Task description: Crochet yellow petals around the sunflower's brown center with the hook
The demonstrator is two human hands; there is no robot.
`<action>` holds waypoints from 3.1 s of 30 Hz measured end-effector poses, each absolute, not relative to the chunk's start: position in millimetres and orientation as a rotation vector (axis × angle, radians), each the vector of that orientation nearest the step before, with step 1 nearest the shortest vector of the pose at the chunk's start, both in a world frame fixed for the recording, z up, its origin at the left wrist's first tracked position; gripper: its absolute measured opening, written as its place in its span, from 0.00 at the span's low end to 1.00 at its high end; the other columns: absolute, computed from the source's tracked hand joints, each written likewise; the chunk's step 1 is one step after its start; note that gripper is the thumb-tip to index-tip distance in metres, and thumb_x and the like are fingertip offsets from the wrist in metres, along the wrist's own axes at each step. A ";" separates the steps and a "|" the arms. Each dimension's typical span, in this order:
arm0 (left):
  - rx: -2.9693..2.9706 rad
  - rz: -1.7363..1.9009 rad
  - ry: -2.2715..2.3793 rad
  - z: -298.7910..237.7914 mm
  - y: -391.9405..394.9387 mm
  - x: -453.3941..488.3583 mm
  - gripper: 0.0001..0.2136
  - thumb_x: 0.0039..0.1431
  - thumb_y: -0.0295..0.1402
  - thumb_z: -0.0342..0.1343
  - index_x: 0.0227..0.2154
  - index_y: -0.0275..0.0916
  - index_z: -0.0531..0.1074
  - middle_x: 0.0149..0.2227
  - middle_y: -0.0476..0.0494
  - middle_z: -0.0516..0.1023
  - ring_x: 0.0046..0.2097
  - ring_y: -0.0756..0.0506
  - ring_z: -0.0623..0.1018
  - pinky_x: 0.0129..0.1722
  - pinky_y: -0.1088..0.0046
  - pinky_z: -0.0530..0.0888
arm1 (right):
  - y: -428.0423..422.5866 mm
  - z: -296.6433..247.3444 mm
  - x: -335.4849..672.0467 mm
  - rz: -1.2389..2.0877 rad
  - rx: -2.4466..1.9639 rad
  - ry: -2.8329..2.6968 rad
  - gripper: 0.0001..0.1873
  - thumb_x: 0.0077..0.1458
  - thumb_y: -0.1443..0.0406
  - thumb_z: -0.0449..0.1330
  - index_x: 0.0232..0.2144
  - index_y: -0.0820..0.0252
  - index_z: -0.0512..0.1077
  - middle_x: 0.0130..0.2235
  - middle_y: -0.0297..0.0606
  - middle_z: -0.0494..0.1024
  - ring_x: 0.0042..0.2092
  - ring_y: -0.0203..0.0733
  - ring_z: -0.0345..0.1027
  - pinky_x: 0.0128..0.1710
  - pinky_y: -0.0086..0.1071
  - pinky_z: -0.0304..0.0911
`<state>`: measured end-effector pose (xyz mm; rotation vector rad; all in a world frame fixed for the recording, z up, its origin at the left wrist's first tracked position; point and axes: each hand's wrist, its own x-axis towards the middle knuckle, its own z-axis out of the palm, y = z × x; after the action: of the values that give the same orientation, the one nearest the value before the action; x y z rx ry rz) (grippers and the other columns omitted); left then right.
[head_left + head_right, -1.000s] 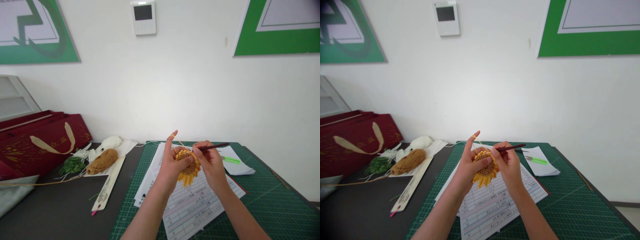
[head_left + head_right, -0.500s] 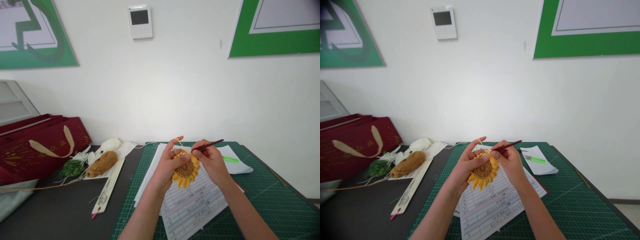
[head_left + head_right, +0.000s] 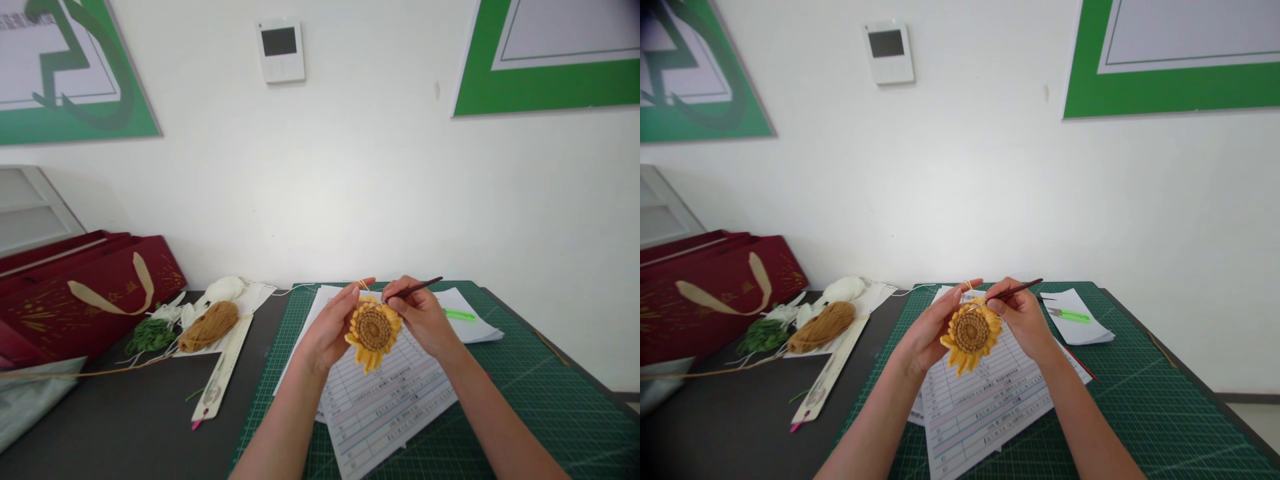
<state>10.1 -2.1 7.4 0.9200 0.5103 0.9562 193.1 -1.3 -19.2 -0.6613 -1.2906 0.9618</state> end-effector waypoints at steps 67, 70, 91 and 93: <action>1.578 1.107 0.735 5.1 7.5 4.0 0.28 0.53 0.25 0.63 0.58 0.36 0.70 0.26 0.53 0.71 0.28 0.51 0.66 0.28 0.73 0.61 | -4.1 -14.5 202.0 1.053 -0.817 -1.414 0.13 0.53 0.56 0.71 0.31 0.56 0.75 0.29 0.31 0.73 0.31 0.35 0.65 0.30 0.29 0.59; 1.568 1.099 0.740 4.8 9.1 3.5 0.30 0.53 0.26 0.62 0.60 0.34 0.67 0.26 0.53 0.72 0.27 0.50 0.66 0.28 0.72 0.61 | -6.3 -12.1 198.6 1.053 -0.829 -1.441 0.14 0.54 0.55 0.70 0.31 0.57 0.74 0.29 0.30 0.71 0.31 0.35 0.64 0.31 0.29 0.59; 1.538 0.972 0.674 9.9 4.9 -9.2 0.32 0.50 0.22 0.62 0.61 0.38 0.67 0.27 0.54 0.71 0.29 0.49 0.70 0.31 0.72 0.64 | -6.2 -18.9 186.0 1.027 -0.882 -1.459 0.19 0.51 0.49 0.69 0.30 0.57 0.71 0.27 0.32 0.74 0.29 0.38 0.67 0.29 0.31 0.60; 1.527 0.990 0.686 9.1 4.2 -7.9 0.30 0.51 0.24 0.63 0.59 0.37 0.69 0.28 0.53 0.71 0.30 0.49 0.70 0.31 0.72 0.65 | -5.5 -18.9 186.6 1.017 -0.882 -1.449 0.19 0.51 0.49 0.69 0.30 0.56 0.71 0.27 0.31 0.73 0.29 0.37 0.66 0.29 0.31 0.60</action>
<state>-7.9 4.2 9.1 1.5265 0.6856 0.9897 186.6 -5.5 -18.9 -0.8815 -1.4486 1.0175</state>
